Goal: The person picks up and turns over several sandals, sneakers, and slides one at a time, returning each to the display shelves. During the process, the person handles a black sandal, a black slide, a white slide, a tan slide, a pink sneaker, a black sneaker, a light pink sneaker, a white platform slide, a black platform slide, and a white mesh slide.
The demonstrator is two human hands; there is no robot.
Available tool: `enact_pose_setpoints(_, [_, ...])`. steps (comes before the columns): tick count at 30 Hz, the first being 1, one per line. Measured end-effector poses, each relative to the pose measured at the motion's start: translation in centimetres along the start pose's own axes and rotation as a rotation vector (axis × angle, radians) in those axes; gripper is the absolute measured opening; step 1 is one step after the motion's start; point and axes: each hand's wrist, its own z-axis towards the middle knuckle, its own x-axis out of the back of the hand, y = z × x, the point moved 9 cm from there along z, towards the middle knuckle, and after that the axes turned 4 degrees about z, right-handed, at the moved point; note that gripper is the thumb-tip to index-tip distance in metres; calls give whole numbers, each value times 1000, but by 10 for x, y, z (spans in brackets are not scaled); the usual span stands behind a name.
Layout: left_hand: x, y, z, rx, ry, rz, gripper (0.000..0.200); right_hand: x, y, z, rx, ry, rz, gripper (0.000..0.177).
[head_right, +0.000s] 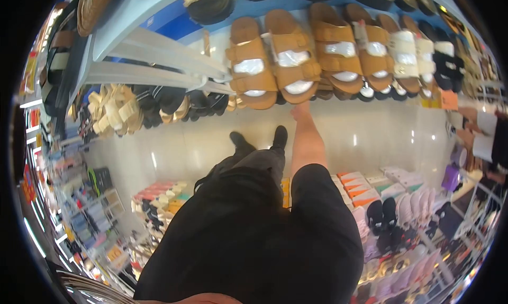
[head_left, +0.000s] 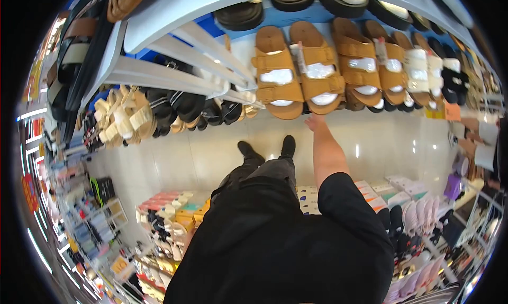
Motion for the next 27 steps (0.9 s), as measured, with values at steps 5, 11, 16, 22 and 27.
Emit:
enact_pose_setpoints(5, [-40, -11, -58, 86, -70, -36, 30, 8, 23, 28, -122, 33, 415, 30])
enact_pose_setpoints(11, [-5, 53, -21, -17, 31, -128, 31, -20, -66, -18, -227, -69, 658, 25])
enact_pose_setpoints(16, [27, 116, 19, -118, 1, -183, 38, -5, -144, -119, -143, 227, 573, 29])
enact_pose_setpoints(22, [47, 183, 56, -314, -42, -135, 37, 32, -136, -269, -127, 304, 595, 35])
enact_pose_setpoints(27, [73, 241, 85, -557, -57, -139, 36, 35, -114, -369, -253, 184, 437, 29])
